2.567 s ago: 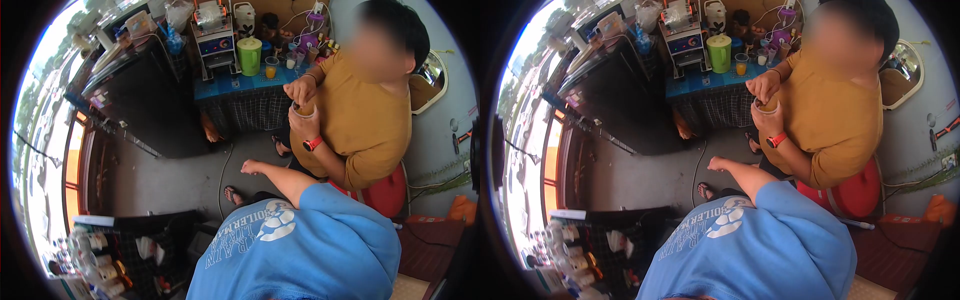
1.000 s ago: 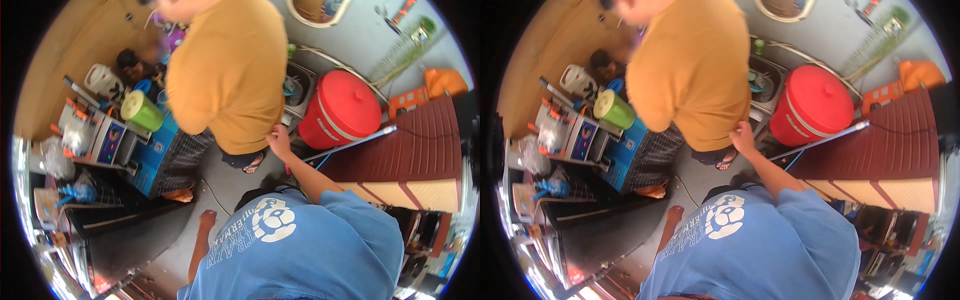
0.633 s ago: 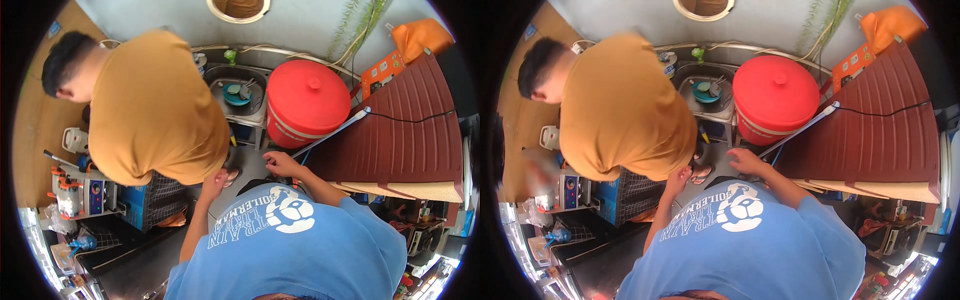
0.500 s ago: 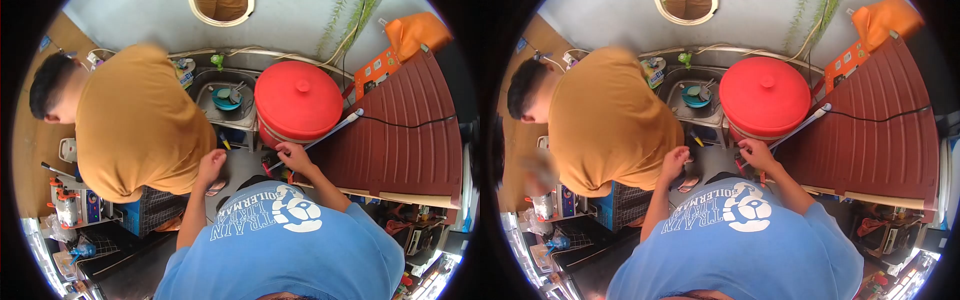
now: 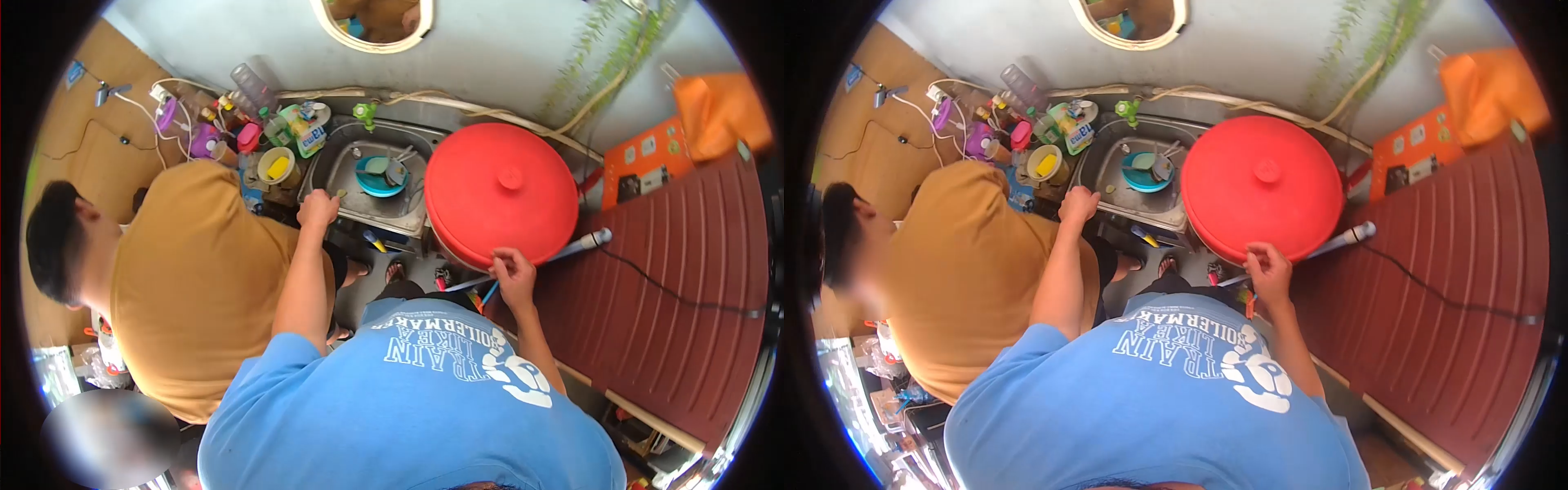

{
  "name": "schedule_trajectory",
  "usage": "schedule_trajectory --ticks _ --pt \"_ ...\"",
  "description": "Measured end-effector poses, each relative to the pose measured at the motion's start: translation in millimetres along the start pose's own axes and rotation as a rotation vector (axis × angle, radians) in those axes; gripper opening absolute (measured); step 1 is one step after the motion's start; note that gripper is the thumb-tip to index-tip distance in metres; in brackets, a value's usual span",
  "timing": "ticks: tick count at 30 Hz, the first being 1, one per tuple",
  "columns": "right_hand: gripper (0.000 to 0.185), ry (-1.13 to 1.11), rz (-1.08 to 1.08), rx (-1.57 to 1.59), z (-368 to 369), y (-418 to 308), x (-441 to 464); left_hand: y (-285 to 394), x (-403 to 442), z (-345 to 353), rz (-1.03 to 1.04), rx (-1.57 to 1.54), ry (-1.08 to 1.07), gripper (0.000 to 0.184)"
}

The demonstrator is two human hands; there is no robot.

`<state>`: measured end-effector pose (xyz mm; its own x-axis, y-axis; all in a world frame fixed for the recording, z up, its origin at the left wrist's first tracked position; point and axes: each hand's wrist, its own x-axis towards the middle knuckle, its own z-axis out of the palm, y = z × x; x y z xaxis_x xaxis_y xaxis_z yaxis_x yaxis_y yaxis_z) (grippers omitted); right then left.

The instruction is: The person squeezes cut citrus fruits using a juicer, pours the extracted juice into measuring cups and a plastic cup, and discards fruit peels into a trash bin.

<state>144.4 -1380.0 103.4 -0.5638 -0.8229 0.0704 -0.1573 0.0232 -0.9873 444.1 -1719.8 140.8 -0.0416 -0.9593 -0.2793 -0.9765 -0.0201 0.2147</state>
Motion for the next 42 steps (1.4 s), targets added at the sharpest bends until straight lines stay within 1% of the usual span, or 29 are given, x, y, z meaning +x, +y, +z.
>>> schedule_trajectory --ticks 2,3,4,6,7,9,10,11,12,13,15,16,17,18,19,20,22,23,25,29,32,34,36,38,40,42 --pt "0.012 0.038 -0.005 -0.062 4.2 -4.4 -0.1 -4.6 40.7 -4.7 -0.190 -0.027 0.053 0.040" --pt "0.012 0.059 0.003 -0.046 7.2 -7.1 0.6 -5.6 55.4 -16.8 -0.249 -0.033 0.069 0.041" --pt "0.012 0.079 0.013 -0.032 9.5 -7.6 0.0 -11.7 73.6 -25.7 -0.268 -0.038 0.070 0.041" --pt "0.012 0.086 -0.004 -0.119 4.7 9.8 -0.3 -31.5 114.5 -46.6 -0.360 -0.018 0.083 0.042" --pt "0.012 0.100 0.027 -0.102 4.3 10.3 -0.5 -40.4 133.7 -60.9 -0.382 -0.027 0.084 0.042" --pt "0.012 0.133 0.089 -0.066 7.1 2.3 -1.4 -59.8 166.2 -92.2 -0.415 -0.008 0.148 0.041" --pt "0.011 0.154 0.117 -0.045 9.8 -3.1 -0.4 -67.3 181.1 -107.0 -0.441 -0.015 0.147 0.041" --pt "0.012 0.184 0.114 -0.052 11.7 -0.8 -1.2 -75.7 196.7 -121.9 -0.467 -0.036 0.205 0.039" --pt "0.013 0.215 0.112 -0.059 13.0 1.3 -1.6 -85.6 216.5 -131.1 -0.493 -0.054 0.263 0.037" --pt "0.015 0.239 0.128 -0.031 14.8 2.1 -2.4 -99.6 241.0 -132.4 -0.519 -0.054 0.257 0.037" --pt "0.017 0.279 0.173 -0.022 17.9 0.1 -2.0 -137.6 295.8 -124.9 -0.458 0.001 0.262 0.037" --pt "0.019 0.297 0.199 -0.042 18.7 -2.5 -0.8 -162.4 324.5 -112.6 -0.485 0.001 0.254 0.037" --pt "0.019 0.275 0.203 -0.051 20.9 -4.2 0.8 -187.5 353.8 -95.8 -0.413 0.058 0.211 0.037" --pt "0.024 0.304 0.201 -0.027 22.8 -5.2 3.2 -204.1 375.1 -83.3 -0.334 0.110 0.168 0.037" --pt "0.029 0.337 0.198 -0.005 23.2 -6.9 5.2 -212.3 383.9 -79.1 -0.301 0.181 0.128 0.037" --pt "0.029 0.327 0.199 -0.019 21.9 -10.3 6.0 -228.0 403.8 -65.2 -0.310 0.172 0.116 0.037" --pt "0.032 0.348 0.288 -0.043 20.6 -15.0 8.8 -262.6 445.7 -37.0 -0.302 0.184 0.197 0.038" --pt "0.036 0.370 0.271 -0.039 23.2 -13.1 10.4 -274.0 458.7 -28.4 -0.309 0.178 0.186 0.038" --pt "0.036 0.390 0.262 -0.053 23.4 -10.3 11.2 -283.2 472.2 -25.4 -0.243 0.127 0.260 0.040" --pt "0.038 0.452 0.280 -0.106 20.7 -7.7 9.5 -299.9 502.7 -18.6 -0.258 0.113 0.201 0.045" --pt "0.040 0.504 0.290 -0.113 15.7 -1.1 6.7 -315.9 525.7 -8.6 -0.245 0.101 0.220 0.045" --pt "0.040 0.473 0.305 -0.112 20.6 -5.7 8.8 -314.4 530.0 -15.4 -0.182 0.130 0.216 0.044" --pt "0.040 0.496 0.303 -0.115 25.0 -9.9 9.4 -316.2 529.9 -15.3 -0.117 0.162 0.210 0.044" --pt "0.040 0.527 0.304 -0.110 27.1 -9.5 9.7 -321.6 534.8 -8.4 -0.025 0.196 0.151 0.040" --pt "0.038 0.489 0.255 -0.066 27.5 -5.7 7.4 -322.7 538.9 -3.4 -0.050 0.323 0.068 0.036" --pt "0.037 0.511 0.229 -0.070 31.4 -5.0 6.1 -310.3 522.4 -8.1 -0.082 0.291 0.053 0.034"
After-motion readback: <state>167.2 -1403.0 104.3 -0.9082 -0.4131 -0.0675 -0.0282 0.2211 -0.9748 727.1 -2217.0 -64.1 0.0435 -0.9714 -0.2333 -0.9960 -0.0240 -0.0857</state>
